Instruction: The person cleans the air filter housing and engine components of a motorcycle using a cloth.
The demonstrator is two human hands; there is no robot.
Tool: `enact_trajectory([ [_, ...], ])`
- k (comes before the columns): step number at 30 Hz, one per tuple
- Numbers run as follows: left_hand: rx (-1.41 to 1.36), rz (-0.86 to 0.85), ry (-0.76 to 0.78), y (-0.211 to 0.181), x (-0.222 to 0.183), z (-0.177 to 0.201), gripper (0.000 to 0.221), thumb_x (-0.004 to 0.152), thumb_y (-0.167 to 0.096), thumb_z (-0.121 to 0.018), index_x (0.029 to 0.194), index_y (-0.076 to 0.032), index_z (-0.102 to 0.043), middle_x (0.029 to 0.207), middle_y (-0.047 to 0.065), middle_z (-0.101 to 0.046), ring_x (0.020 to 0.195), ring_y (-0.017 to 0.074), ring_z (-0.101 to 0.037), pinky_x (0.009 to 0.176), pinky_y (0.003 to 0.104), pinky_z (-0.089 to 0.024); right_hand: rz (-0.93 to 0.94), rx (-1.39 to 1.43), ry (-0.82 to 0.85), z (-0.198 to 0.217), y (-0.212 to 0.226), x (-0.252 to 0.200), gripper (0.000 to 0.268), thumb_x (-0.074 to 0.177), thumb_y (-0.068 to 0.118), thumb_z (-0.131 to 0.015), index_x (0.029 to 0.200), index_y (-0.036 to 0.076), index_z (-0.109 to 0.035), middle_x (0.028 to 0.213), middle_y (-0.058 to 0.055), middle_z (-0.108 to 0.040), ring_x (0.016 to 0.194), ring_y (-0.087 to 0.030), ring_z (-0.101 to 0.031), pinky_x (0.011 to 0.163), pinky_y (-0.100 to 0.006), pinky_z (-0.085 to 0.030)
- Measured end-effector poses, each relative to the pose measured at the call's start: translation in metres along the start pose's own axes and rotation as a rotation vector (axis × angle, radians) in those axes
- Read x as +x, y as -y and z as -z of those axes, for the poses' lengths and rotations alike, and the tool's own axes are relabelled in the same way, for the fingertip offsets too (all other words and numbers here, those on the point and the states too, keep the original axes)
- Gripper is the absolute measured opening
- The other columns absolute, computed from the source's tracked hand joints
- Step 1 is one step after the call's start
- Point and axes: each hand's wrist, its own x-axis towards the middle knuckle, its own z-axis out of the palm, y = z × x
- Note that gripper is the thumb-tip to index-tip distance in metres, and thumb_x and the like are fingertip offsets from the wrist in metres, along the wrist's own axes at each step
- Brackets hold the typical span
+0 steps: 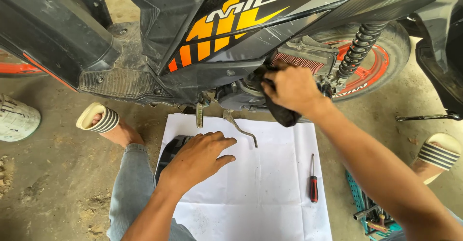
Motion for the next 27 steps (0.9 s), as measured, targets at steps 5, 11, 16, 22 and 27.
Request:
enact_trajectory([
  [5, 0.019, -0.034, -0.008, -0.001, 0.011, -0.004, 0.035, 0.098, -0.023, -0.064, 0.129, -0.008, -0.067, 0.102, 0.014, -0.072, 0.1, 0.0311, -0.072, 0.09, 0.046, -0.052, 0.19, 0.027, -0.235, -0.058, 0.016, -0.005, 0.031, 0.084, 0.027, -0.075, 0.114, 0.023, -0.072, 0.115, -0.006, -0.056, 0.094, -0.03, -0.071, 0.068, -0.042, -0.063],
  [11, -0.019, -0.04, 0.034, -0.005, 0.013, -0.007, 0.036, 0.097, -0.023, -0.064, 0.129, -0.008, -0.067, 0.103, 0.016, -0.072, 0.101, 0.033, -0.071, 0.09, 0.047, -0.052, 0.138, -0.123, -0.094, -0.044, 0.032, -0.013, 0.027, 0.088, 0.024, -0.067, 0.113, 0.027, -0.075, 0.113, -0.009, -0.059, 0.073, -0.03, -0.075, 0.066, -0.046, -0.059],
  [16, -0.024, -0.005, 0.023, 0.001, 0.006, -0.004, 0.037, 0.098, -0.023, -0.064, 0.132, -0.01, -0.067, 0.103, 0.014, -0.073, 0.101, 0.0314, -0.072, 0.09, 0.046, -0.052, 0.085, -0.174, 0.045, -0.057, 0.024, -0.004, 0.022, 0.087, 0.014, -0.064, 0.099, 0.022, -0.08, 0.105, -0.019, -0.069, 0.068, -0.036, -0.075, 0.054, -0.047, -0.057],
  [22, 0.004, 0.1, -0.105, 0.011, -0.009, -0.018, 0.04, 0.09, -0.027, -0.069, 0.129, -0.014, -0.068, 0.113, 0.003, -0.072, 0.092, 0.0264, -0.071, 0.087, 0.042, -0.053, -0.038, -0.105, -0.014, -0.024, 0.025, -0.01, 0.014, 0.087, 0.013, -0.061, 0.082, 0.002, -0.069, 0.075, -0.018, -0.067, 0.052, -0.027, -0.064, 0.042, -0.038, -0.052],
  [27, -0.008, 0.072, -0.122, 0.01, -0.009, -0.013, 0.039, 0.09, -0.026, -0.069, 0.127, -0.012, -0.069, 0.109, 0.004, -0.072, 0.089, 0.0262, -0.071, 0.086, 0.041, -0.053, -0.039, 0.167, -0.127, -0.038, 0.053, -0.005, 0.042, 0.094, 0.039, -0.069, 0.127, 0.012, -0.071, 0.117, -0.026, -0.063, 0.057, -0.036, -0.07, 0.045, -0.04, -0.059],
])
